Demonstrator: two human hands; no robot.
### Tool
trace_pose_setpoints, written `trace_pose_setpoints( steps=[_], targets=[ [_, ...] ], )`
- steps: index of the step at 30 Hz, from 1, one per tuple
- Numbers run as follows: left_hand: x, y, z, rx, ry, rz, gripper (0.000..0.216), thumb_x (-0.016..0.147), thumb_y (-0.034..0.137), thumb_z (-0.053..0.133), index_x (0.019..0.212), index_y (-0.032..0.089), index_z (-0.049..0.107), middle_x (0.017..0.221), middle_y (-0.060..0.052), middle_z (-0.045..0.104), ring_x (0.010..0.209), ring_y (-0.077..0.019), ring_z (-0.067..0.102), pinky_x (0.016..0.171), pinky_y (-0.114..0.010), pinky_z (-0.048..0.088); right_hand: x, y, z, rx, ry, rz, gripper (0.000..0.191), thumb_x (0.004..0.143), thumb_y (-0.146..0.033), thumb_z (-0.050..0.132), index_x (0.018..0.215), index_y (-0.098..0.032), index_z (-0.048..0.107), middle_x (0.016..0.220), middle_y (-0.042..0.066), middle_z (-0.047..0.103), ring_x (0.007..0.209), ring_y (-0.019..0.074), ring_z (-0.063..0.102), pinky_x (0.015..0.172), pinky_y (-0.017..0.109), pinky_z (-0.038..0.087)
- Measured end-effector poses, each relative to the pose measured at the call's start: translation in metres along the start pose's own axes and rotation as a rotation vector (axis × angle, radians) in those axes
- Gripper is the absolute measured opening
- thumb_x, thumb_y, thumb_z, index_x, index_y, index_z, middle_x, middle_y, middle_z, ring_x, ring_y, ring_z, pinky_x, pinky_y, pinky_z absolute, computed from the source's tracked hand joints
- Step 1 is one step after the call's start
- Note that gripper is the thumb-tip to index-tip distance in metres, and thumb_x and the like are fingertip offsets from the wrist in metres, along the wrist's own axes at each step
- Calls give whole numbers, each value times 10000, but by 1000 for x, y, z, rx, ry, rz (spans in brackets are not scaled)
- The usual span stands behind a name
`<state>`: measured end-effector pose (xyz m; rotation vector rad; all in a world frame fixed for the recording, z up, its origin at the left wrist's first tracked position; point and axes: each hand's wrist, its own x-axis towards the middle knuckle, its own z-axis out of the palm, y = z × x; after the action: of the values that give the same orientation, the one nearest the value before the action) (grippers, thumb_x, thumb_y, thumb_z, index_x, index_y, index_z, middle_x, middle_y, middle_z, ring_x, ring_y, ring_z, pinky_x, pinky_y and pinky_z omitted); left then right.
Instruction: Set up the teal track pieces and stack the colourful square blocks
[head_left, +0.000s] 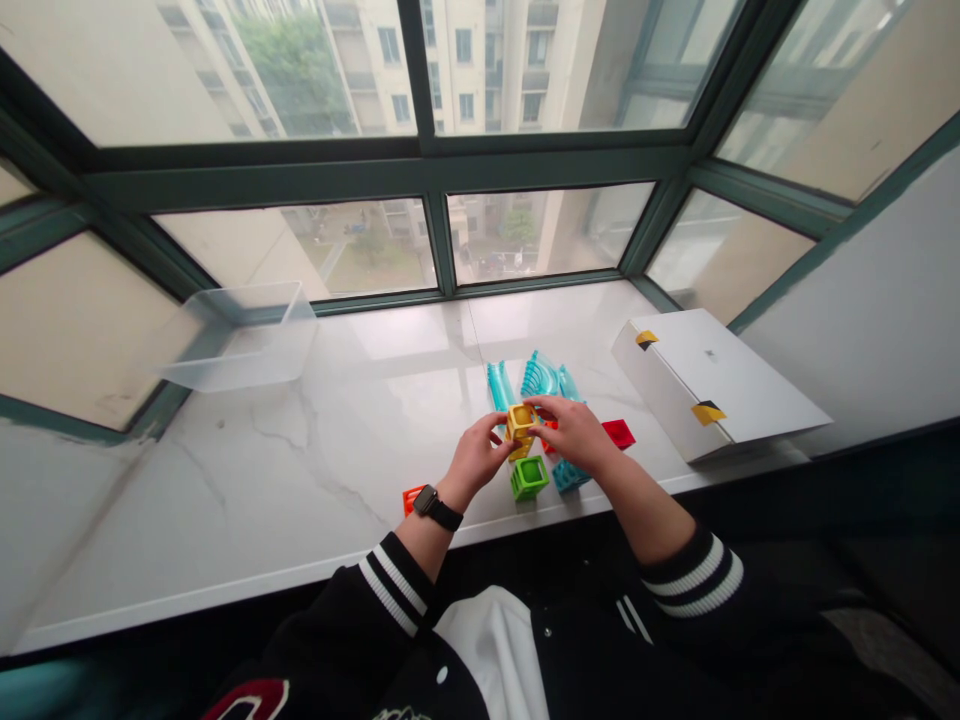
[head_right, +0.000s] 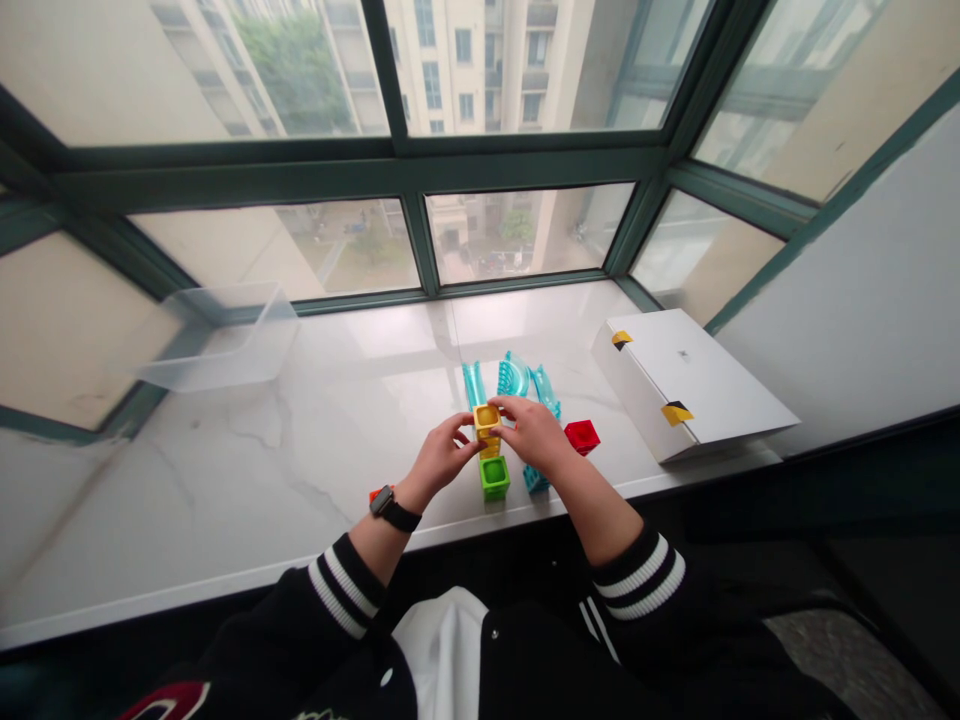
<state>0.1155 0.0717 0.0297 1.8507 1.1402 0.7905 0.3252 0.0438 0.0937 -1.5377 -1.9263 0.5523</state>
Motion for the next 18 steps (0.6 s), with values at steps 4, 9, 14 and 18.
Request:
trace_pose_setpoints(
  steps=[4,9,14,18],
  targets=[
    [0,1,0,-2,-1,-2,387,857,306,780,1228,256,683,1238,-31,743,768,-152,694,778,-327,603,0,1,0,-22,-4,-6,421,851,-178,795,1262,-240,723,1227,82,780,1051,258,767,939,410,630],
    [0,0,-1,-8,-1,3,391,858,302,783,1235,265,684,1245,-21,739,751,-140,683,767,-314,594,1,2,-1,-44,-25,-1,437,853,-175,803,1275,-249,715,1243,77,776,1043,266,763,954,436,621],
    [-1,-2,1,1,7,10,381,867,318,776,1235,270,690,1245,-23,742,744,-144,682,759,-318,593,1,5,1,-37,-24,-4,434,864,-180,791,1284,-258,715,1250,77,773,1051,270,762,962,450,619],
    [0,-3,2,26,-2,3,390,864,312,784,1241,276,692,1255,-28,748,777,-161,699,766,-332,599,1,8,4,-8,-13,-5,441,856,-172,795,1284,-243,712,1254,86,770,1045,264,767,953,439,627]
  ],
)
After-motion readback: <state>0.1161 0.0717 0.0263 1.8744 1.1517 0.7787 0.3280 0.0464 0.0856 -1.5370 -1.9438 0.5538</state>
